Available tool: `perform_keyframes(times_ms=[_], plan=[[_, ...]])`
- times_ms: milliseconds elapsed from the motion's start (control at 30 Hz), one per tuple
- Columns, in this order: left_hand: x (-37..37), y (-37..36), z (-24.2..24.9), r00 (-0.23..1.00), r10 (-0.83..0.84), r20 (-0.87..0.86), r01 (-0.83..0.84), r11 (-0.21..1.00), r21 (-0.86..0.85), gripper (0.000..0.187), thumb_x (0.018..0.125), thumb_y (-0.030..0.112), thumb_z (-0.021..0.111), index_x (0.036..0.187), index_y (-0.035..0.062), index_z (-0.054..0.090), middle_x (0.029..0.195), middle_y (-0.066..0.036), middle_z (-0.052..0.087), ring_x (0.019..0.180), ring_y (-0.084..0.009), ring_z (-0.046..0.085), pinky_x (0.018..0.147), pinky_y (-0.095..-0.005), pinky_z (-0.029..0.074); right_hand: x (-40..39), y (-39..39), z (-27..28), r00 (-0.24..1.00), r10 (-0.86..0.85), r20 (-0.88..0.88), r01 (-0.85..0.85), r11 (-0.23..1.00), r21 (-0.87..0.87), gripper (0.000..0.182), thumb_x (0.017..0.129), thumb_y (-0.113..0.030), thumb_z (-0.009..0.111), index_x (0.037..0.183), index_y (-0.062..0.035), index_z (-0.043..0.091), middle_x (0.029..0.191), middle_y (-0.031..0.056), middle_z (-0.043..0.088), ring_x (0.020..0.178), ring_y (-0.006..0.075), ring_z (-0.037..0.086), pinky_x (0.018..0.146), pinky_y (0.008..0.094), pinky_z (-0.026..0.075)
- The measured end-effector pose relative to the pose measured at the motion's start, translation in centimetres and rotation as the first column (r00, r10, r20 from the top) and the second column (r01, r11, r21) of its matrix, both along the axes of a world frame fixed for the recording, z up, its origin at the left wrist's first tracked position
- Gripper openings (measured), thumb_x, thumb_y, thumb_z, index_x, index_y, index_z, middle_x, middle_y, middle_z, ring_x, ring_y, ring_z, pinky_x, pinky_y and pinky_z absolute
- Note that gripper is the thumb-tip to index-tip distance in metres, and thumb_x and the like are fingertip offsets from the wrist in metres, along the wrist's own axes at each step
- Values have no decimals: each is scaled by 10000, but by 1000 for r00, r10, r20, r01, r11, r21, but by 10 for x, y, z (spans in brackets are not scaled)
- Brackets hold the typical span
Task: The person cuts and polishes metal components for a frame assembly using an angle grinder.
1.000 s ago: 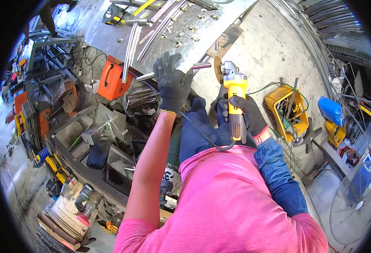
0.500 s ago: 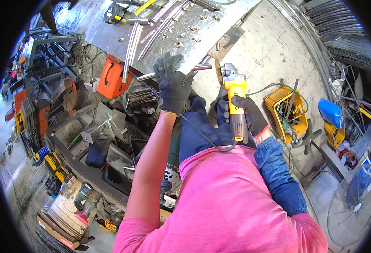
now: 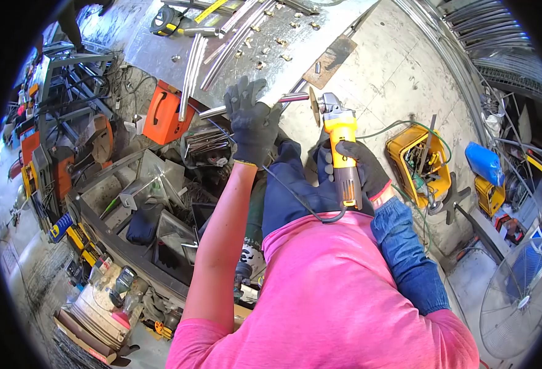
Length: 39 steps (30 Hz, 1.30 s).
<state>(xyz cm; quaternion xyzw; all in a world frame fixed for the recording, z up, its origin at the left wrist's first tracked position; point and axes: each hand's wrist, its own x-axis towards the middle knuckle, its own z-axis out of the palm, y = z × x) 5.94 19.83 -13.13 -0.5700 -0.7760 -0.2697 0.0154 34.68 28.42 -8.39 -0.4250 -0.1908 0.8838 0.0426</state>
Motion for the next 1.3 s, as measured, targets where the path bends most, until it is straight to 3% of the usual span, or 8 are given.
perform_keyframes(times_ms=[433,500,567,633,767,867,1167,1300], plan=[[-6,10,-2,1000,-21,-14,20,996,-92,314,920,275,797,1204,150,845,1439,-92,685,1530,-408,489,1322,-639,283,-14,-18,-22,989,-97,108,51,929,366,437,975,-194,838,1334,-10,671,1010,73,737,841,158,746,743,330,624],[-6,10,1,1000,-24,-12,22,995,-94,309,925,282,793,1199,150,847,1441,-93,685,1531,-409,488,1320,-639,282,-21,-20,-24,989,-100,110,50,921,386,425,977,-178,835,1337,-22,672,1019,70,732,855,155,740,748,331,629],[-4,11,7,1000,-21,-8,20,995,-102,379,931,169,773,1307,172,825,1444,-112,697,1499,-424,519,1279,-600,345,-26,-24,-25,988,-101,113,46,913,406,415,979,-162,832,1340,-33,672,1028,67,727,868,151,735,753,332,634],[-6,12,4,999,-17,-31,14,994,-109,372,942,174,767,1309,177,825,1447,-112,695,1497,-429,518,1273,-600,350,-32,-28,-22,981,-176,79,137,925,354,402,980,-146,828,1333,-34,670,1045,67,718,888,152,730,778,338,646],[-7,18,3,995,13,-97,-29,986,-162,347,970,205,760,1310,177,824,1454,-112,692,1500,-443,514,1261,-613,360,-35,-33,-26,983,-156,93,111,922,371,386,987,-144,821,1320,-27,667,1050,66,710,886,155,730,805,343,655],[-7,20,8,1000,8,-17,-10,992,-127,341,954,226,788,1289,175,828,1456,-109,690,1506,-439,510,1257,-605,373,-32,-39,-33,987,-146,73,104,906,411,379,984,-176,814,1275,19,671,1003,115,773,844,215,779,772,380,659],[-13,15,-3,999,-32,9,32,997,-76,323,923,336,808,1184,150,853,1373,-159,717,1425,-427,580,1237,-590,388,-16,-32,-26,970,-181,160,91,888,450,340,965,-214,825,1204,1,712,993,53,735,866,153,734,787,332,601],[-23,17,6,993,-103,-51,97,989,-115,304,954,274,820,1237,163,843,1381,-158,723,1403,-438,595,1232,-587,406,-13,-28,-26,959,-191,207,52,842,537,343,958,-210,825,1200,6,715,985,56,743,857,150,731,790,331,601]])
